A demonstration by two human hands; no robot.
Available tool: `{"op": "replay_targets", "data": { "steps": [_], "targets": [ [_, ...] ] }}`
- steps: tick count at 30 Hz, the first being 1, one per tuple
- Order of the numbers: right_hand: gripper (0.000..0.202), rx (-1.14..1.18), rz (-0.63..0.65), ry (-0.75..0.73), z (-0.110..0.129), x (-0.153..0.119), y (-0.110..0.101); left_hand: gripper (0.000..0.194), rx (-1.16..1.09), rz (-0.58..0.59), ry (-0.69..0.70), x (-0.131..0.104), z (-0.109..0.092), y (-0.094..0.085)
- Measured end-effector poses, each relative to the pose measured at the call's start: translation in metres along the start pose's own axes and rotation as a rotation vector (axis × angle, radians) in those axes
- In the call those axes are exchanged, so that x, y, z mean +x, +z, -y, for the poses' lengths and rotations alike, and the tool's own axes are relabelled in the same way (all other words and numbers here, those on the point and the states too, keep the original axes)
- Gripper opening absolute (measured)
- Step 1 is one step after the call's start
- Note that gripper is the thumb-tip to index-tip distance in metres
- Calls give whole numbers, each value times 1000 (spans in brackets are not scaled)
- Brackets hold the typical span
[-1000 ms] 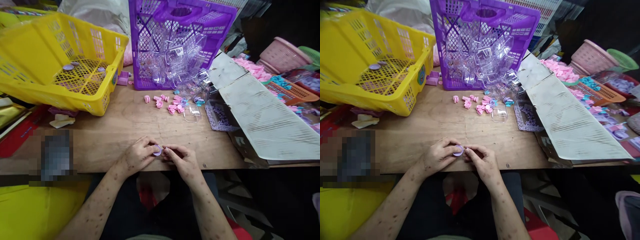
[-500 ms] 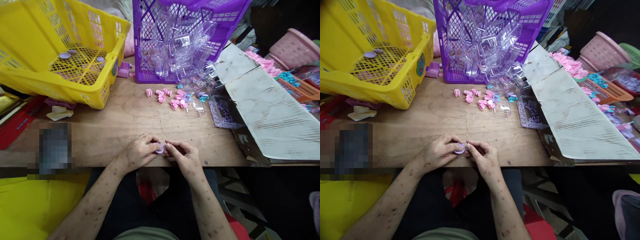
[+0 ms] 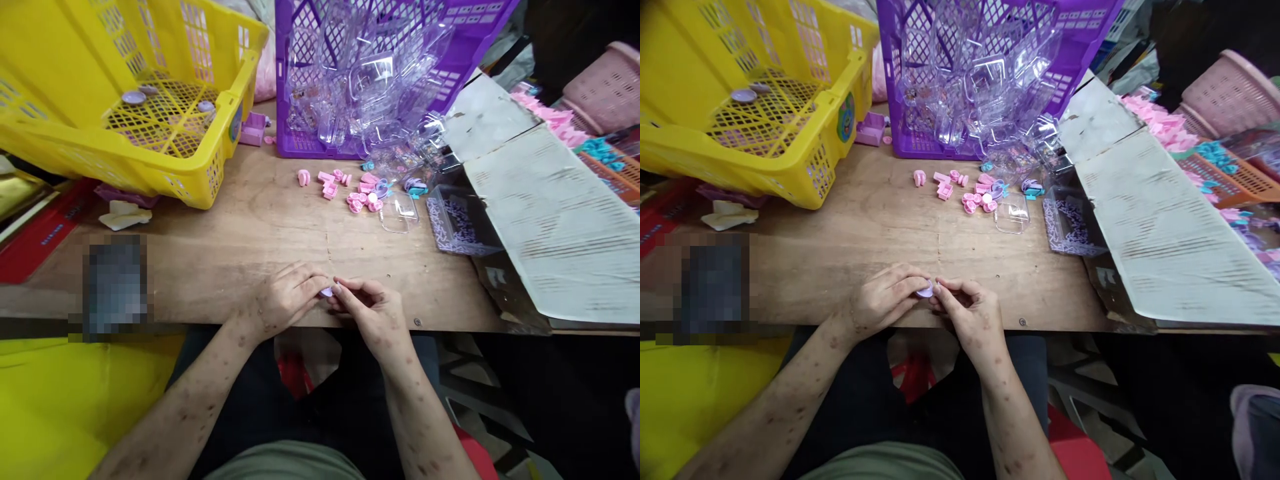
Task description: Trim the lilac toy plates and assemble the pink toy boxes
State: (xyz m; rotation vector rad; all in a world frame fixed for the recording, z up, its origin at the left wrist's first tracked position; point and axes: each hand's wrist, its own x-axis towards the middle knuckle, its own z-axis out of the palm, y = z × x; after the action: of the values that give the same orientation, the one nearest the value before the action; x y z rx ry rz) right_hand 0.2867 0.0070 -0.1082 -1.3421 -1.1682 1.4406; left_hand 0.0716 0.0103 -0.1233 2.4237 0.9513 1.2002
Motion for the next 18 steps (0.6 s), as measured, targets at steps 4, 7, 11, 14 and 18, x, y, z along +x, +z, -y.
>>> {"op": "replay_targets", "data": {
  "steps": [4,7,11,14,18],
  "targets": [
    [52,-12,-5,-16,-5,-3,2,21,30,-1,34,0,-1,0],
    [52,-59,11,-60,-3,-3,4,24,49,-10,42,1,1,3],
    [61,-185,-30,-198,16,11,-9,42,158,-85,-23,2,4,2],
    [67,-321,-199,-341,46,41,-45,45,226,-127,-39,0,2,-20],
    [62,-555,-472,-445,93,95,-108,33,298,-169,-111,-7,-10,-88]
  ]
}}
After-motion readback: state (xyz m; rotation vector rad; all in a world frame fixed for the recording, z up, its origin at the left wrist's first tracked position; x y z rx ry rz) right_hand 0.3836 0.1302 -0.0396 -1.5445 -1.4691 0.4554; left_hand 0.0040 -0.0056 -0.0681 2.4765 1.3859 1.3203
